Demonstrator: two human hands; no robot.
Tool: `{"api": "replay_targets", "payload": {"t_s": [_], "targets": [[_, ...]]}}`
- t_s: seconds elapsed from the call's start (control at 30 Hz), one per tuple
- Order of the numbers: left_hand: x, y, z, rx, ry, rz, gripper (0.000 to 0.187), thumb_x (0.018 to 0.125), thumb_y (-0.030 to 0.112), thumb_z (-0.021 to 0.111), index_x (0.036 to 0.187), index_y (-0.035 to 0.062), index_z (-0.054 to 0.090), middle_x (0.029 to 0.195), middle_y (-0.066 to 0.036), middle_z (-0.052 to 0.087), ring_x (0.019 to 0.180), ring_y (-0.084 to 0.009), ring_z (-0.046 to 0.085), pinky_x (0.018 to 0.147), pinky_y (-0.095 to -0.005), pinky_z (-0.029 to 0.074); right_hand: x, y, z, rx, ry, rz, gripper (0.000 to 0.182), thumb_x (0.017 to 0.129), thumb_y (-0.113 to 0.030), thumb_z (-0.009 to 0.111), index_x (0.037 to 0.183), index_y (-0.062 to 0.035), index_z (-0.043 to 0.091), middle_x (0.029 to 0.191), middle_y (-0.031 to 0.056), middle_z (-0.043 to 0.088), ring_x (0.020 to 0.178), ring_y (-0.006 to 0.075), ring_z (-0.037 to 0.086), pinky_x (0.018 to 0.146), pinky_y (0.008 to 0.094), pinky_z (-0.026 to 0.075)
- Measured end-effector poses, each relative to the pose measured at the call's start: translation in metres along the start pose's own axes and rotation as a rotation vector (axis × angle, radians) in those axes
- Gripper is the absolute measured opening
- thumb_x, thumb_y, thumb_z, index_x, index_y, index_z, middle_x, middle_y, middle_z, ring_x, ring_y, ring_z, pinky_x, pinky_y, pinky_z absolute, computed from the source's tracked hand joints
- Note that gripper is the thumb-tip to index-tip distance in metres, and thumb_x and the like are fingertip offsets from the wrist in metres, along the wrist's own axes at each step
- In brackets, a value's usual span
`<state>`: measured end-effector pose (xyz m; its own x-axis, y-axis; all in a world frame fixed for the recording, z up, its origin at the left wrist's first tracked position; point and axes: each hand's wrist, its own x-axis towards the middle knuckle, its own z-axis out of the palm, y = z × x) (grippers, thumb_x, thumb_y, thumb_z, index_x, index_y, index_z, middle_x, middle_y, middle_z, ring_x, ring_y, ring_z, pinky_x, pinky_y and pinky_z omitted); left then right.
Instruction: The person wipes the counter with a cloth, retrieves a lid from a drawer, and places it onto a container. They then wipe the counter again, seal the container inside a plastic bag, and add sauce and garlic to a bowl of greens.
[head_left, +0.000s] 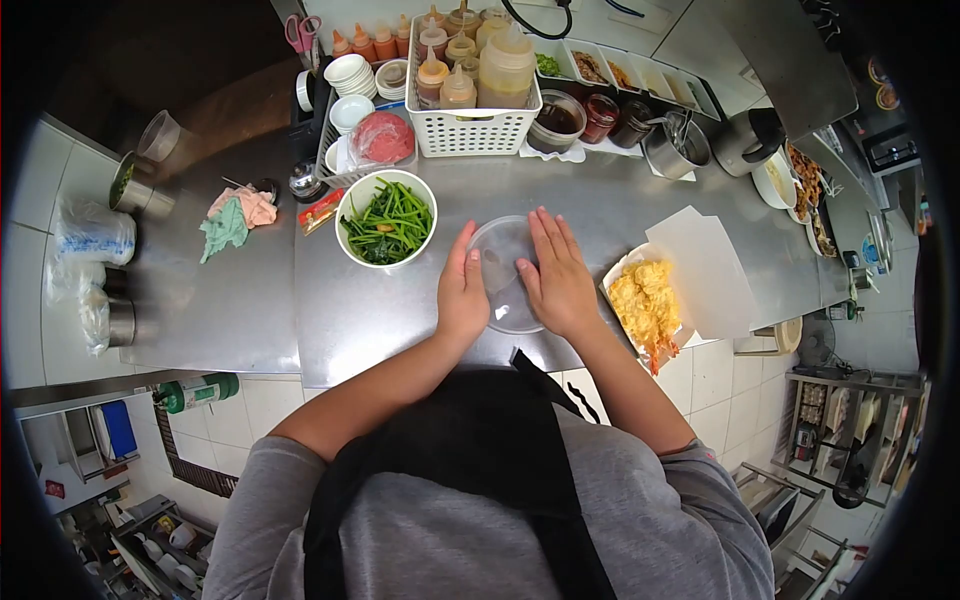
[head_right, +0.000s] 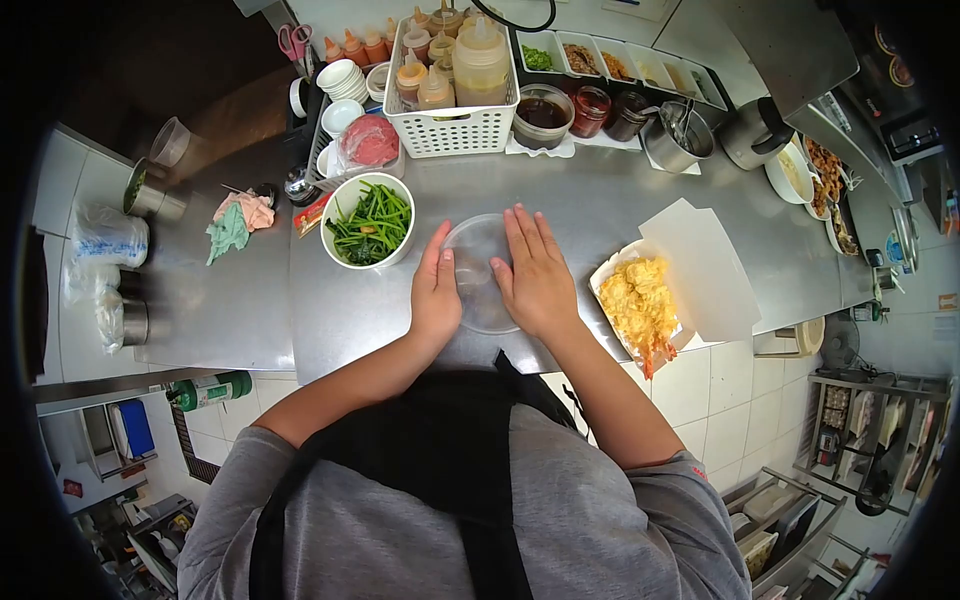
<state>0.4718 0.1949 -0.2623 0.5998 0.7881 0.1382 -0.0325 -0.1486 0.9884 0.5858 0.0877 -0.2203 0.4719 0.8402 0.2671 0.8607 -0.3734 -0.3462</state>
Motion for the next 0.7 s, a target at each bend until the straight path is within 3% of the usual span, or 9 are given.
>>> {"api": "replay_targets", "payload": {"t_s": [0.07, 0.17, 0.27, 0.3, 0.37, 0.43, 0.47, 0.53, 0.7], "targets": [[0.009, 0.001, -0.001, -0.096, -0.037, -0.202, 0.037, 0.104, 0.017, 0.04, 0.134, -0.0028, 0.051, 0.121, -0.017, 0.063, 0.111, -0.0253, 0.059, 0.1, -0.0326, 0.042, 0.002, 0.0, -0.001, 0.005, -0.028, 0.013, 0.06, 0.095, -0.029, 0.055, 0.145, -0.001, 0.038, 0.149, 0.0176, 0.04, 0.137, 0.0382, 0.037, 0.114, 0.0424, 0.031], [0.027, 0.004, -0.006, -0.066, -0.141, -0.279, 0.037, 0.103, 0.02, 0.044, 0.131, -0.0021, 0.054, 0.115, -0.013, 0.066, 0.108, -0.0224, 0.061, 0.096, -0.0304, 0.044, 0.004, -0.001, -0.002, 0.001, -0.086, 0.038, 0.06, 0.096, -0.031, 0.053, 0.146, -0.0018, 0.035, 0.15, 0.0185, 0.038, 0.137, 0.0407, 0.035, 0.114, 0.0435, 0.03], [0.037, 0.007, -0.013, -0.164, -0.217, -0.49, 0.041, 0.101, 0.028, 0.05, 0.131, 0.0006, 0.055, 0.118, -0.011, 0.065, 0.11, -0.0203, 0.06, 0.096, -0.03, 0.044, 0.001, 0.0, -0.003, -0.008, -0.089, 0.051, 0.061, 0.095, -0.032, 0.054, 0.145, -0.0014, 0.037, 0.15, 0.0175, 0.038, 0.137, 0.0379, 0.037, 0.114, 0.0404, 0.031], [0.038, 0.005, -0.017, -0.169, -0.222, -0.479, 0.041, 0.101, 0.028, 0.05, 0.131, 0.0006, 0.055, 0.118, -0.011, 0.065, 0.11, -0.0203, 0.06, 0.096, -0.03, 0.044, -0.003, 0.005, -0.001, 0.215, -0.036, 0.136, 0.059, 0.098, -0.033, 0.051, 0.144, -0.0005, 0.038, 0.149, 0.0178, 0.039, 0.136, 0.0369, 0.038, 0.113, 0.0402, 0.032], [0.039, -0.004, -0.025, -0.564, -0.369, -0.773, 0.05, 0.098, 0.035, 0.053, 0.136, 0.0032, 0.051, 0.128, -0.01, 0.059, 0.12, -0.0206, 0.054, 0.102, -0.0308, 0.039, -0.014, 0.019, 0.017, 0.427, 0.033, 0.21, 0.057, 0.1, -0.035, 0.048, 0.144, 0.0005, 0.039, 0.149, 0.0181, 0.041, 0.136, 0.0359, 0.04, 0.113, 0.04, 0.033], [0.028, -0.006, -0.027, -0.525, -0.405, -0.66, 0.053, 0.098, 0.036, 0.052, 0.14, 0.0036, 0.047, 0.134, -0.011, 0.055, 0.126, -0.0211, 0.049, 0.106, -0.0316, 0.035, -0.029, 0.025, 0.041, 1.322, 0.338, 0.664, 0.054, 0.104, -0.037, 0.041, 0.144, -0.001, 0.038, 0.147, 0.0155, 0.043, 0.134, 0.0308, 0.043, 0.111, 0.0414, 0.035], [0.024, -0.007, -0.028, -0.477, -0.433, -0.563, 0.057, 0.097, 0.037, 0.052, 0.143, 0.0041, 0.044, 0.139, -0.012, 0.05, 0.131, -0.0216, 0.044, 0.109, -0.0324, 0.031, -0.033, 0.024, 0.044, 1.315, 0.342, 0.656, 0.054, 0.104, -0.037, 0.041, 0.144, -0.001, 0.038, 0.147, 0.0155, 0.043, 0.134, 0.0308, 0.043, 0.111, 0.0414, 0.035], [0.021, -0.011, -0.031, -0.499, -0.447, -0.573, 0.058, 0.097, 0.035, 0.051, 0.145, 0.0046, 0.04, 0.143, -0.012, 0.047, 0.134, -0.0218, 0.04, 0.111, -0.0328, 0.029, -0.039, 0.004, 0.035, 1.74, 0.225, 0.866, 0.054, 0.105, -0.042, 0.038, 0.141, -0.0016, 0.042, 0.143, 0.014, 0.046, 0.131, 0.0285, 0.045, 0.11, 0.044, 0.036], [0.007, 0.009, -0.053, -0.532, -0.486, -0.537, 0.058, 0.098, 0.031, 0.049, 0.148, 0.0059, 0.035, 0.146, -0.011, 0.042, 0.135, -0.0226, 0.039, 0.112, -0.0337, 0.027, -0.046, -0.035, 0.014, 1.745, 0.257, 0.915, 0.054, 0.104, -0.044, 0.04, 0.136, -0.0013, 0.047, 0.137, 0.014, 0.051, 0.127, 0.0292, 0.048, 0.108, 0.0453, 0.039]]}}
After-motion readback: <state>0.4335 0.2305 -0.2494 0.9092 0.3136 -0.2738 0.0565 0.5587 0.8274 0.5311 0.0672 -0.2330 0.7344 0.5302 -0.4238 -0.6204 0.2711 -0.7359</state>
